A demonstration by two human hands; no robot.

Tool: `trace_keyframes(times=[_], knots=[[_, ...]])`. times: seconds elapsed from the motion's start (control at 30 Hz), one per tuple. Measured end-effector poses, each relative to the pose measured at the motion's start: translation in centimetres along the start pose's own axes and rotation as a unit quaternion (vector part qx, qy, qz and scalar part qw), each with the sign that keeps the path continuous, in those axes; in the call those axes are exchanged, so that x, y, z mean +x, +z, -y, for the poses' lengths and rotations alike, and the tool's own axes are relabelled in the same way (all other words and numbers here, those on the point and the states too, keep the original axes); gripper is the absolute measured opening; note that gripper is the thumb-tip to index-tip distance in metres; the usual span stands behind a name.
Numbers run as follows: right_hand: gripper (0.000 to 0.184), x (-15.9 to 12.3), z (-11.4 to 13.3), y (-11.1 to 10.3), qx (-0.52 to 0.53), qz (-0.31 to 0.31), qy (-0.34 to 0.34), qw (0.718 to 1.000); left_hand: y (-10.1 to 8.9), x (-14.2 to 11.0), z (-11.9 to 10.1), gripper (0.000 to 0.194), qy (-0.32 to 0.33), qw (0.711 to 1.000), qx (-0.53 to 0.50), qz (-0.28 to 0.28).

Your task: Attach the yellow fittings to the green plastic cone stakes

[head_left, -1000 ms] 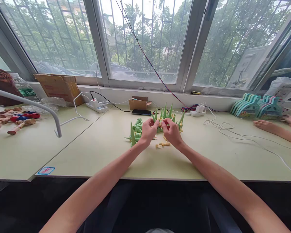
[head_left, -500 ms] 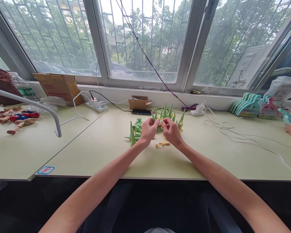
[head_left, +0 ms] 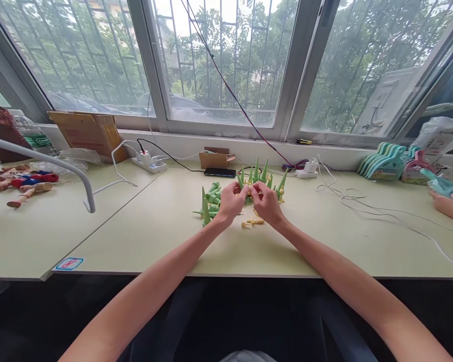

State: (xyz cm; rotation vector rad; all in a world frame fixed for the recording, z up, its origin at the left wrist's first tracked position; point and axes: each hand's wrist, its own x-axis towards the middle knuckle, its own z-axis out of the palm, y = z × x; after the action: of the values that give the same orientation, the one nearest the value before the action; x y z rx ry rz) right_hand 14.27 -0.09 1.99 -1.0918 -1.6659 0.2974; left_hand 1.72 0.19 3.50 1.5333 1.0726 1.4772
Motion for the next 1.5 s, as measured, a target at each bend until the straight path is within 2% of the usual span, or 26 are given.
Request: trace_keyframes(times=[0.53, 1.0, 1.5], knots=[[0.027, 0.00, 0.28, -0.07, 0.020, -0.001, 0.009, 1.000, 0.05, 0.14, 0.43, 0.032, 0.026, 0.999, 0.016, -0.016], [0.030, 0.04, -0.08, -0.01, 0.038, -0.008, 0.012, 0.999, 0.02, -0.06, 0.11, 0.031, 0.022, 1.000, 0.004, -0.001], [0.033, 0.12, 0.07, -0.21, 0.006, -0.008, 0.022, 1.000, 0.07, -0.12, 0.03, 0.033, 0.016, 1.000, 0.005, 0.010]])
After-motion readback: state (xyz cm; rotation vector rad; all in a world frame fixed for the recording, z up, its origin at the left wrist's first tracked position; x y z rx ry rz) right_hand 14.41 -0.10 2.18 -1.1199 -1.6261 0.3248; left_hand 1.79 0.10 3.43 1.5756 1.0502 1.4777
